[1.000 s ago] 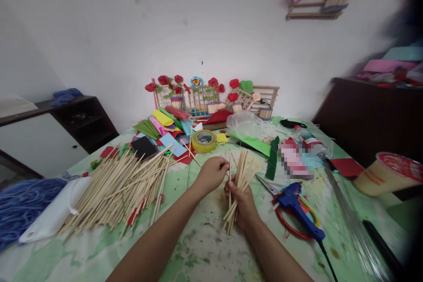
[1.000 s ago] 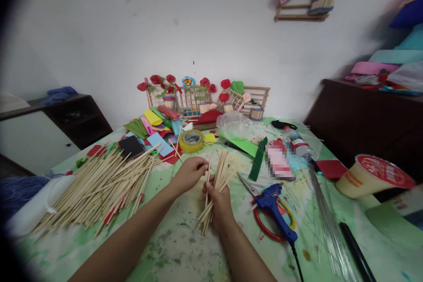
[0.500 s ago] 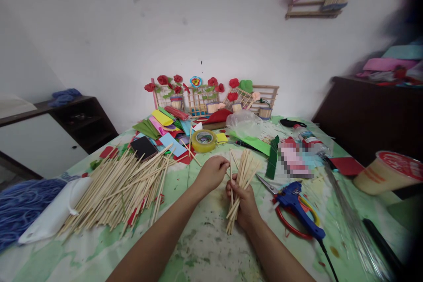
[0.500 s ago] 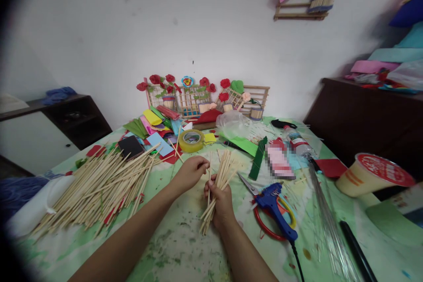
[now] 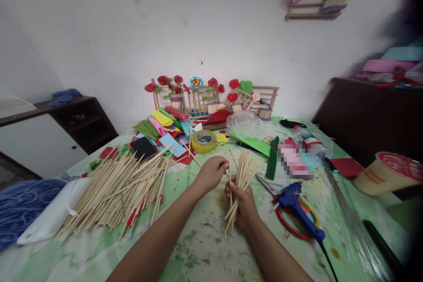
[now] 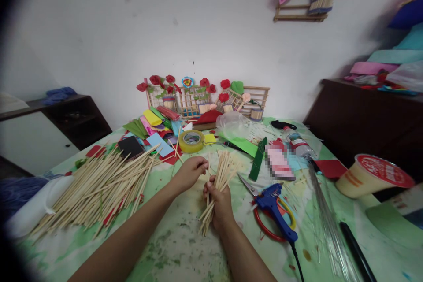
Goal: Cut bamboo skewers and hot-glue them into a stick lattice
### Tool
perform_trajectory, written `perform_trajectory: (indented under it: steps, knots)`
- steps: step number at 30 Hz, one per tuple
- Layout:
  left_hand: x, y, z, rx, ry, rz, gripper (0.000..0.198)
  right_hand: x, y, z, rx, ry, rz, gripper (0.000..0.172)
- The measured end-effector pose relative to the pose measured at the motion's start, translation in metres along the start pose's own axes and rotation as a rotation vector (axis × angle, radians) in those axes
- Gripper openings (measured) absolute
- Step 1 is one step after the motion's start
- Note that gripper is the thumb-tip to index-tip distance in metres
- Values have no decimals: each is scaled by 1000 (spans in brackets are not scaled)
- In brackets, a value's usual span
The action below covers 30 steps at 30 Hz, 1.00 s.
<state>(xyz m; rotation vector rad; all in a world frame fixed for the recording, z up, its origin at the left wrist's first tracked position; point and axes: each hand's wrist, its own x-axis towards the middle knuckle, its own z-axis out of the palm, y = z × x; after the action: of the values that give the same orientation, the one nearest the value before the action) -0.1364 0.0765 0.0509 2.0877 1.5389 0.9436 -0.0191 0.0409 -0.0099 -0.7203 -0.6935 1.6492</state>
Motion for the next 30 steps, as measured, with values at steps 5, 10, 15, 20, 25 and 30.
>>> perform_trajectory:
  steps: [5, 10, 15, 20, 25, 30]
  knots:
    - [-1, 1, 3, 51, 23, 15, 20, 0, 0, 0, -5, 4, -7, 34]
    - [-3, 1, 9, 108, 89, 11, 18, 0, 1, 1, -28, 8, -10, 32]
    - [-6, 1, 16, 194, 144, 18, 20, 0, 1, 0, -36, 14, 8, 32]
    - [-7, -2, 19, 283, 141, 66, 20, 1, 1, 0, -30, 23, 9, 31]
    - [-8, -6, 18, 469, 122, 132, 19, 4, 1, 0, -25, 48, 32, 32]
    - [-9, -8, 24, 457, 98, 51, 14, 6, 1, 1, -19, 69, 46, 29]
